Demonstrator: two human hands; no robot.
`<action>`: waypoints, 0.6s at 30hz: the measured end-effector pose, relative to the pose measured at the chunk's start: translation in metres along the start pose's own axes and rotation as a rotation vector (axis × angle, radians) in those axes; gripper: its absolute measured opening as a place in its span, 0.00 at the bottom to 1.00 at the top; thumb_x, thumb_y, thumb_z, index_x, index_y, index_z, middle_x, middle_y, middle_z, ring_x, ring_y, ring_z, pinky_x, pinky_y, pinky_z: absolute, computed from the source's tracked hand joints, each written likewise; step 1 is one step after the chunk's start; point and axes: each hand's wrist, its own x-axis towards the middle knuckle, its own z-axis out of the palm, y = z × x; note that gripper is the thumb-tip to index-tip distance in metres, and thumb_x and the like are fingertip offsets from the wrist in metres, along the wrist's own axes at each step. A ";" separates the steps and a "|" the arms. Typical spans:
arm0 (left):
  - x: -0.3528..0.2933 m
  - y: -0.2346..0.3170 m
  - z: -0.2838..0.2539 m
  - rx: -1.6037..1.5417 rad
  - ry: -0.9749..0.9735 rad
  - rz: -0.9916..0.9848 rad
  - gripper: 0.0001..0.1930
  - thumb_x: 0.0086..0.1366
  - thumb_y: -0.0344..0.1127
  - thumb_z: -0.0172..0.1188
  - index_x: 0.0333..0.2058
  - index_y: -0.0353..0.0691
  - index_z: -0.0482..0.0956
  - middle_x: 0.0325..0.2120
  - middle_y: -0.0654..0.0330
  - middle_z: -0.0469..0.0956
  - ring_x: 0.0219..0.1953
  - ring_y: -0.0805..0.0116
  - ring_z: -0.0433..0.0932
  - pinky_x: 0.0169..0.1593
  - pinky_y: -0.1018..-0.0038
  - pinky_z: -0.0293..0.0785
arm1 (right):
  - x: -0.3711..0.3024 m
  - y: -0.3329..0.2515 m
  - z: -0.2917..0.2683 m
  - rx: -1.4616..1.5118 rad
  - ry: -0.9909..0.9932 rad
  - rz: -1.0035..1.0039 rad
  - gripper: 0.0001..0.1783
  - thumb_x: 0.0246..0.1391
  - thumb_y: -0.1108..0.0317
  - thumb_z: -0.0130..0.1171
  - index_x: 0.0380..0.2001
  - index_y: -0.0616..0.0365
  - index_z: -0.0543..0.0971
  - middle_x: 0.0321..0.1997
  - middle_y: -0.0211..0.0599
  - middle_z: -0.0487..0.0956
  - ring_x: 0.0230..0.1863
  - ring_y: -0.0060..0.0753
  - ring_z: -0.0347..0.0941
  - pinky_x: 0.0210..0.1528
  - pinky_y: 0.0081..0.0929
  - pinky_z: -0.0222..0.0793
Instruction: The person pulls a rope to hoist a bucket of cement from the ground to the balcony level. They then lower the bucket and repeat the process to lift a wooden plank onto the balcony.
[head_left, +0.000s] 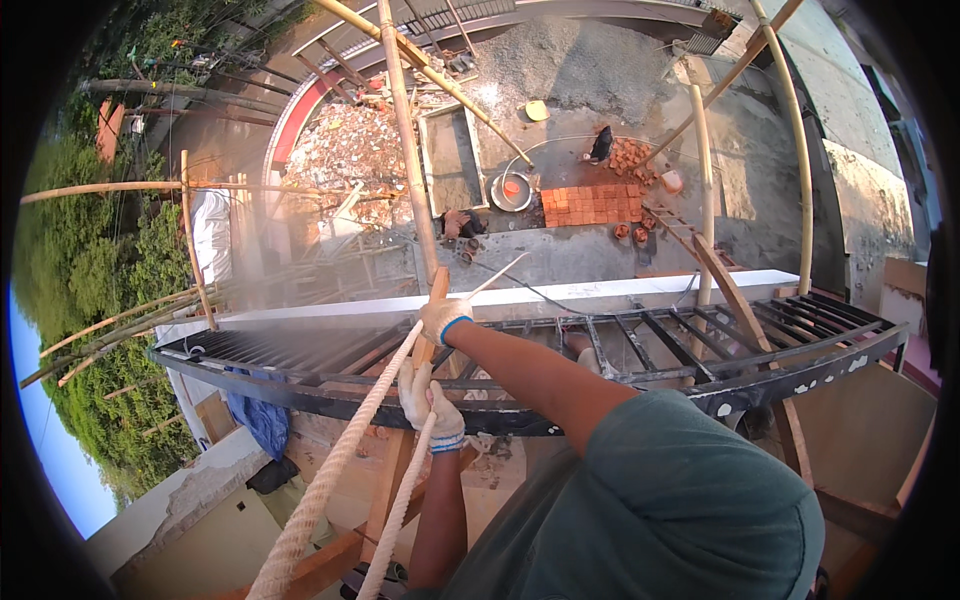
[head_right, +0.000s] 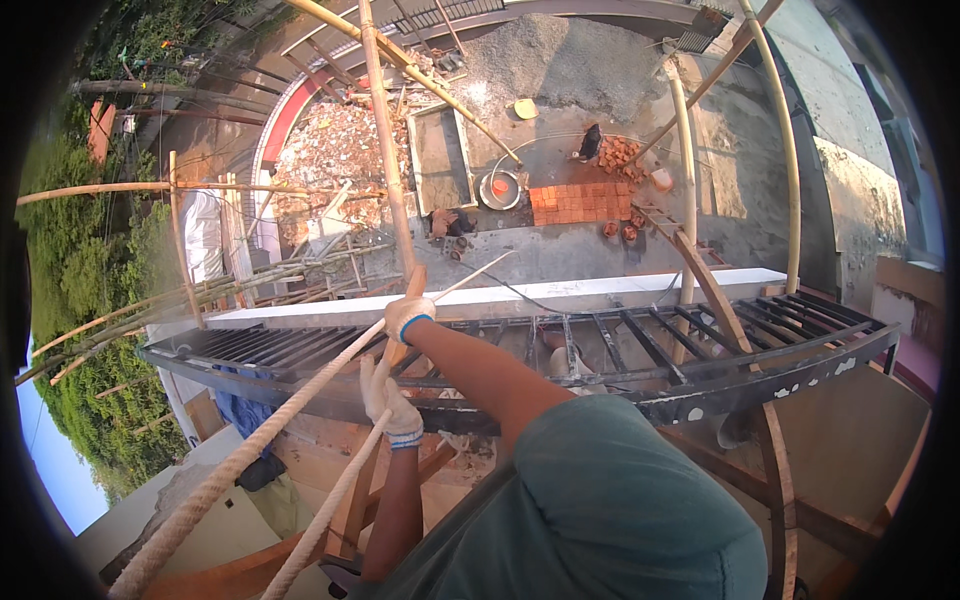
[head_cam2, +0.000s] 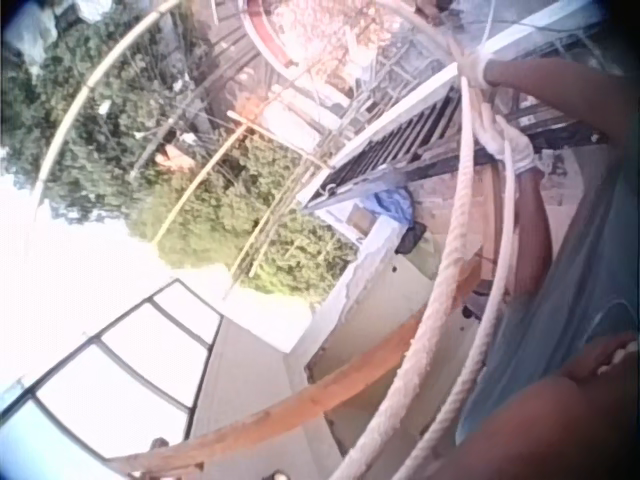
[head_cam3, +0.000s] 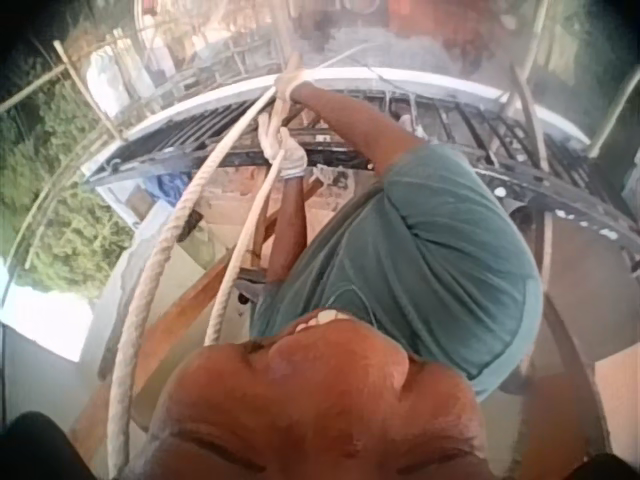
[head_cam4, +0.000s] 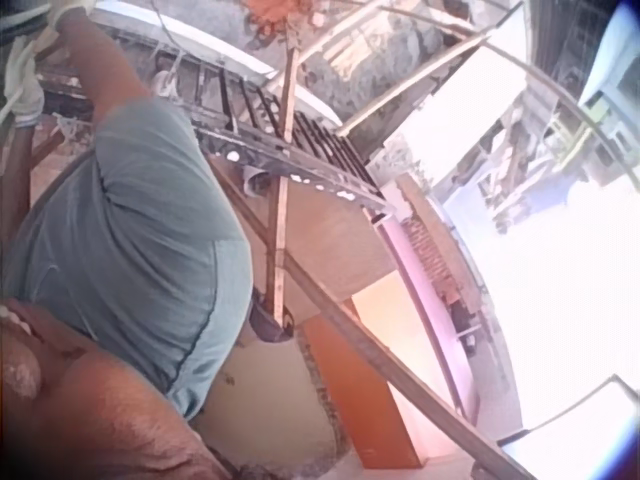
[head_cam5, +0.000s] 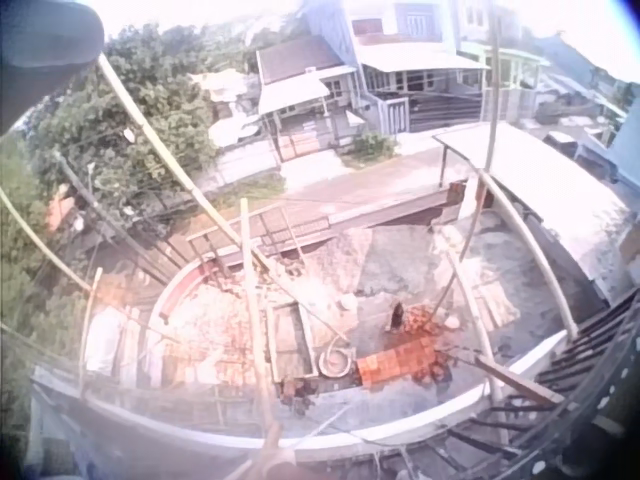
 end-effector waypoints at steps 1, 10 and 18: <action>0.001 -0.001 -0.001 -0.007 0.004 -0.010 0.17 0.66 0.29 0.58 0.51 0.28 0.86 0.61 0.33 0.77 0.63 0.35 0.76 0.69 0.48 0.69 | 0.001 -0.005 0.002 0.005 0.033 -0.008 0.19 0.62 0.54 0.63 0.49 0.49 0.91 0.50 0.40 0.90 0.52 0.46 0.88 0.51 0.47 0.83; -0.005 -0.005 -0.004 0.020 0.002 0.025 0.16 0.68 0.28 0.56 0.50 0.28 0.86 0.61 0.33 0.77 0.65 0.36 0.75 0.69 0.47 0.69 | 0.002 0.016 -0.027 0.003 0.119 0.050 0.19 0.63 0.54 0.61 0.50 0.48 0.90 0.53 0.40 0.89 0.55 0.48 0.86 0.56 0.47 0.81; -0.003 -0.009 -0.001 -0.031 -0.029 0.016 0.17 0.63 0.18 0.55 0.47 0.29 0.87 0.60 0.32 0.77 0.64 0.37 0.77 0.68 0.51 0.72 | 0.006 0.021 -0.015 0.059 0.086 0.087 0.19 0.62 0.54 0.63 0.50 0.50 0.90 0.50 0.40 0.90 0.53 0.47 0.87 0.50 0.47 0.83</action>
